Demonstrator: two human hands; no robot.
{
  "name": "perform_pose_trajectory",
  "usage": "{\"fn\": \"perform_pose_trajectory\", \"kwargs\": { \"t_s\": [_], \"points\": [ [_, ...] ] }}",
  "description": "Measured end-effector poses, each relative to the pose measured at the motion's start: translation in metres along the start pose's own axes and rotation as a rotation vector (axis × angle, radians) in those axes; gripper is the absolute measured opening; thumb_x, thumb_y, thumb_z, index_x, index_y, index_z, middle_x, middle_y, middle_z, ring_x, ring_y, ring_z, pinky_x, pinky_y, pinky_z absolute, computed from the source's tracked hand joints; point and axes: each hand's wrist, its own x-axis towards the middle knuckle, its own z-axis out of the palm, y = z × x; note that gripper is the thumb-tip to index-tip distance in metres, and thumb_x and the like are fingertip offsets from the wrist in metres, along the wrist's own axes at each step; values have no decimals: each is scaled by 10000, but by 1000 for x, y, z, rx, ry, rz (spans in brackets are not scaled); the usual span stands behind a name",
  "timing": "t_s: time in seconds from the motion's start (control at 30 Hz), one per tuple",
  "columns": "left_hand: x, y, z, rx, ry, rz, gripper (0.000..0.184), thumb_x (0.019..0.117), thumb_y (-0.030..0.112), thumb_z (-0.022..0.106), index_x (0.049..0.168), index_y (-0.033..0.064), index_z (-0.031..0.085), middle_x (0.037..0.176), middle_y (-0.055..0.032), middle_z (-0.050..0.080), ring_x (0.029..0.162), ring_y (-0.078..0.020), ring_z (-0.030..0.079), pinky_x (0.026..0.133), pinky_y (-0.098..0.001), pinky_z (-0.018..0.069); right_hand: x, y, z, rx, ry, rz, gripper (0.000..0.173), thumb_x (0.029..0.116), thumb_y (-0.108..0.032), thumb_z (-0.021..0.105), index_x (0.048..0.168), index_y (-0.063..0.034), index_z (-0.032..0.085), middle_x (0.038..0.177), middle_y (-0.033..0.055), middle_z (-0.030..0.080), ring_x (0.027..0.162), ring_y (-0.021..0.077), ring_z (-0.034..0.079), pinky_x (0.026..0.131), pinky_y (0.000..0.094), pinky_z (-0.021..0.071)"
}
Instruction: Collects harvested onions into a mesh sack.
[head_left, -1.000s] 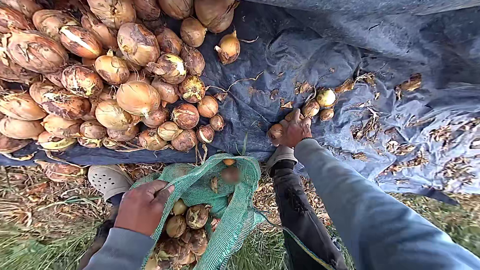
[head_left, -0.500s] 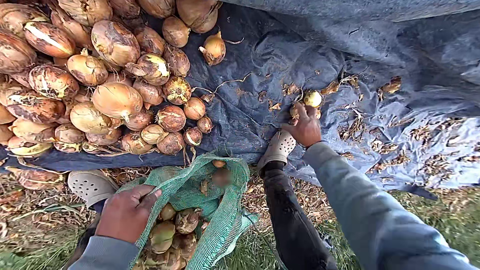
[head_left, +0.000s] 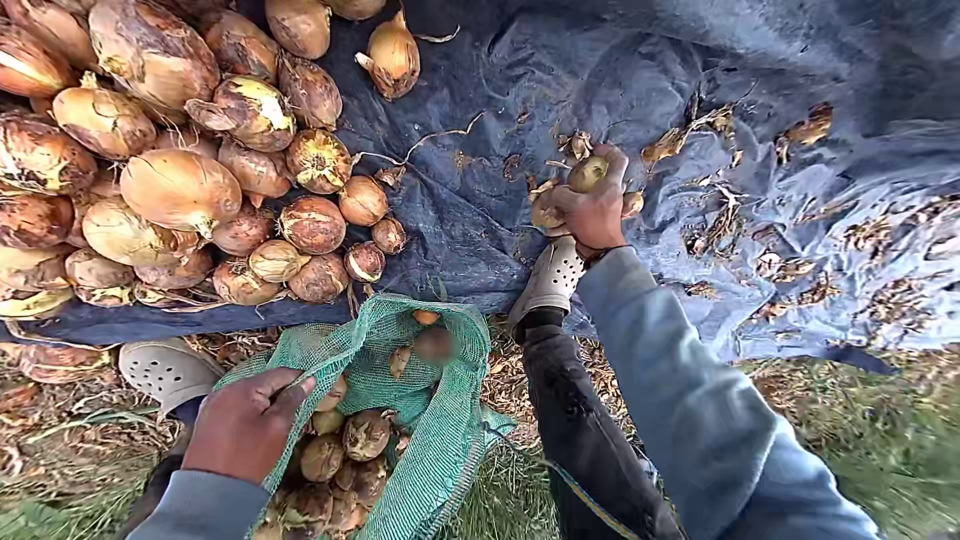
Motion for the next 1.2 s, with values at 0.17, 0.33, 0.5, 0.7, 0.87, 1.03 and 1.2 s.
{"fn": "perform_pose_trajectory", "kwargs": {
  "t_s": [0.17,0.33,0.5,0.7,0.87,1.03,1.2],
  "points": [
    [2,-2,-6,-26,31,24,166,961,186,661,853,95,750,716,-74,670,662,-247,637,639,-577,492,-123,-26,-4,-340,-765,-428,638,824,-312,873,1387,-138,630,1349,127,605,1118,233,669,859,418,625],
    [-4,-4,-16,-24,33,7,164,963,188,666,867,88,755,742,-93,683,695,-277,649,663,-592,489,25,49,-81,-644,49,44,756,874,-439,784,1502,-125,504,1521,312,418,1317,534,487,994,710,445],
    [-6,-8,-23,-16,44,-14,153,967,186,669,880,103,764,747,-66,688,692,-238,652,659,-553,502,59,51,-33,-460,14,258,780,825,-452,820,1478,-206,472,1475,333,440,1133,520,611,820,689,548],
    [-7,-9,-33,-71,40,-57,166,984,193,663,879,117,767,768,-51,700,744,-217,671,728,-533,532,-7,27,50,-493,81,177,711,796,-223,821,1438,-206,515,1442,385,440,1150,574,574,850,731,491],
    [-16,-32,-53,-155,105,-93,146,987,168,668,922,114,788,814,-66,730,790,-232,699,771,-560,547,-151,-45,70,-55,-478,-281,506,836,-173,790,1299,-158,587,1167,136,631,811,237,700,650,447,629],
    [-28,-46,-74,-253,117,-107,136,988,166,668,952,109,786,863,-74,744,834,-243,715,804,-567,562,-192,-109,124,-484,-899,-389,554,913,-318,789,1425,-210,607,1350,140,602,1055,284,687,874,525,594],
    [-36,-59,-78,-370,85,-144,169,996,213,645,964,129,787,852,-44,742,831,-197,712,805,-504,574,-98,-133,248,-382,-384,-65,1013,767,-384,873,1592,-196,316,1466,304,488,1216,484,583,937,683,506]
  ]
}}
